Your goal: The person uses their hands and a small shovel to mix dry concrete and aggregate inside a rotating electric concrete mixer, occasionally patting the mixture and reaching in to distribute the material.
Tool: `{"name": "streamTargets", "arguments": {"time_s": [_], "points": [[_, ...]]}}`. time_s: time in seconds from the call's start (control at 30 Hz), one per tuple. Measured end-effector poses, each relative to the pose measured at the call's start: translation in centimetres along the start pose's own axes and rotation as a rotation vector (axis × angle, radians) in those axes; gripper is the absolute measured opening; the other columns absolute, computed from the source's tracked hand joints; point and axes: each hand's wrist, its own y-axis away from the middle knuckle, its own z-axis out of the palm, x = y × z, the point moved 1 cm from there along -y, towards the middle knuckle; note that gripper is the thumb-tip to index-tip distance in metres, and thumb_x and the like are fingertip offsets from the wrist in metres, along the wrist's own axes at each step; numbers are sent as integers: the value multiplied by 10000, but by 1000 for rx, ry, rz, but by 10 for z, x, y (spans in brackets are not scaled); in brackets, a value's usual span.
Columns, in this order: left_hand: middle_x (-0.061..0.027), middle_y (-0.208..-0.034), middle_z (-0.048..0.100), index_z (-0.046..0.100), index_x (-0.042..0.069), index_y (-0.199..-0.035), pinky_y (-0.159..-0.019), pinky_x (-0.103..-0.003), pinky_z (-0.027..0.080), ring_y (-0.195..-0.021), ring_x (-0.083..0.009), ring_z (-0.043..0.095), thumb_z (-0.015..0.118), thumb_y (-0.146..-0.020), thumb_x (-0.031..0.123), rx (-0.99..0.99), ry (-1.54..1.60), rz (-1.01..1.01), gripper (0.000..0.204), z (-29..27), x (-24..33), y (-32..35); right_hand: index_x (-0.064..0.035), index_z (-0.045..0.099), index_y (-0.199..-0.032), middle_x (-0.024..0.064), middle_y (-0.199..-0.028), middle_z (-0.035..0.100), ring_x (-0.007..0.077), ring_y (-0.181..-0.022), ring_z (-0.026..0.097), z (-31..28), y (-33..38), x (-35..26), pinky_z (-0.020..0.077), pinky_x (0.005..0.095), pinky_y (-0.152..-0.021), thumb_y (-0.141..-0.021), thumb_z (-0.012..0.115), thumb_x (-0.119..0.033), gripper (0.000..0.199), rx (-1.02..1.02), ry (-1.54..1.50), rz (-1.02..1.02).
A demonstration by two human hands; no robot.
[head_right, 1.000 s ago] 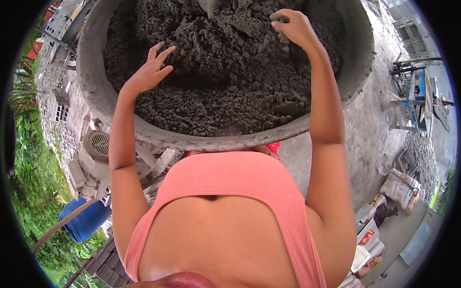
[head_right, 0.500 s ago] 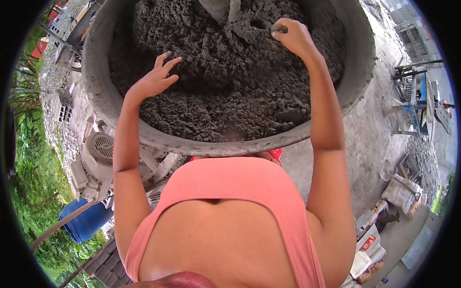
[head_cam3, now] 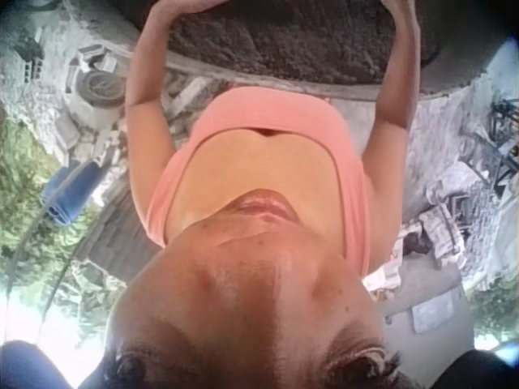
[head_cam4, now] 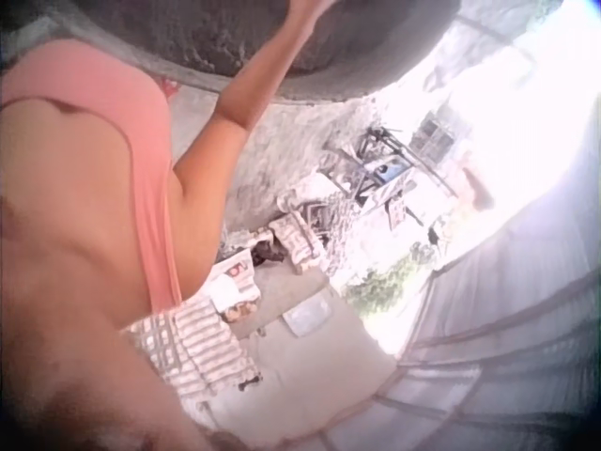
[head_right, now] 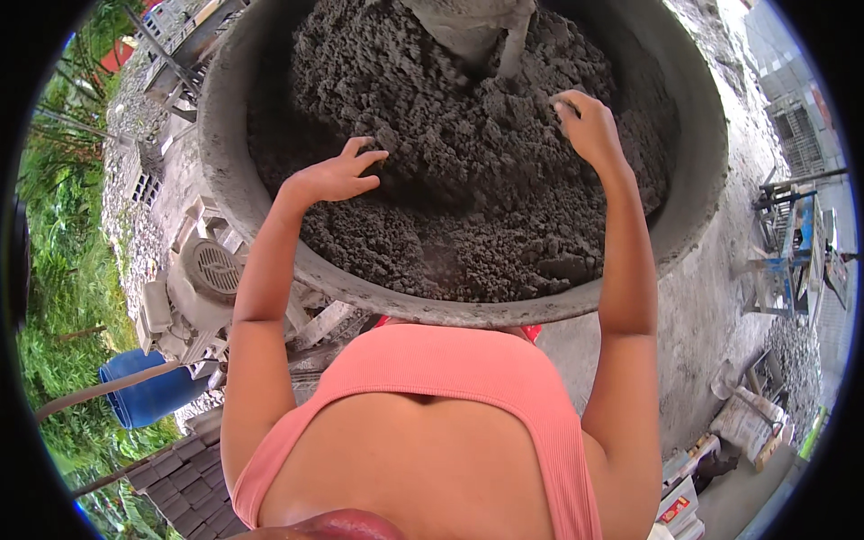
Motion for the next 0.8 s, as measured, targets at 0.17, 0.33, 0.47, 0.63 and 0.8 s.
{"name": "streamTargets", "arguments": {"time_s": [0.17,0.33,0.47,0.63,0.8], "points": [[-202,-1536,100,313,193,-1465,-989,-436,423,-1178,-404,523,488,-927,343,-73,29,-42,585,-8,8,5,-6,513,-743,78,-614,491,159,-531,424,-6,-5,0,363,367,-544,-962,526,-420,468,-30,126,124],[-192,-1538,97,321,184,-1462,-989,-441,427,-1192,-400,511,495,-925,330,-42,41,-20,584,-8,3,4,6,497,-730,81,-603,463,174,-542,413,-7,3,-16,351,386,-542,-943,530,-481,533,-104,99,163],[-175,-1529,129,370,162,-1436,-1068,-476,360,-1318,-428,362,507,-897,386,86,81,14,600,-11,-4,5,3,646,-1026,159,-796,633,249,-720,591,-5,8,-19,459,400,-679,-933,576,-394,414,-247,104,5],[-174,-1527,139,393,164,-1417,-1078,-493,328,-1370,-424,258,524,-872,354,362,48,72,592,-19,-7,6,-2,629,-1101,180,-1021,664,320,-961,628,-5,11,-17,474,418,-827,-918,587,-380,422,-559,222,40],[-171,-1520,156,400,172,-1411,-1095,-513,278,-1393,-419,205,517,-890,328,435,38,49,557,-27,-1,9,-35,595,-1218,189,-1196,618,340,-1109,586,-2,13,-15,461,422,-928,-917,572,-425,492,-722,369,130]]}}
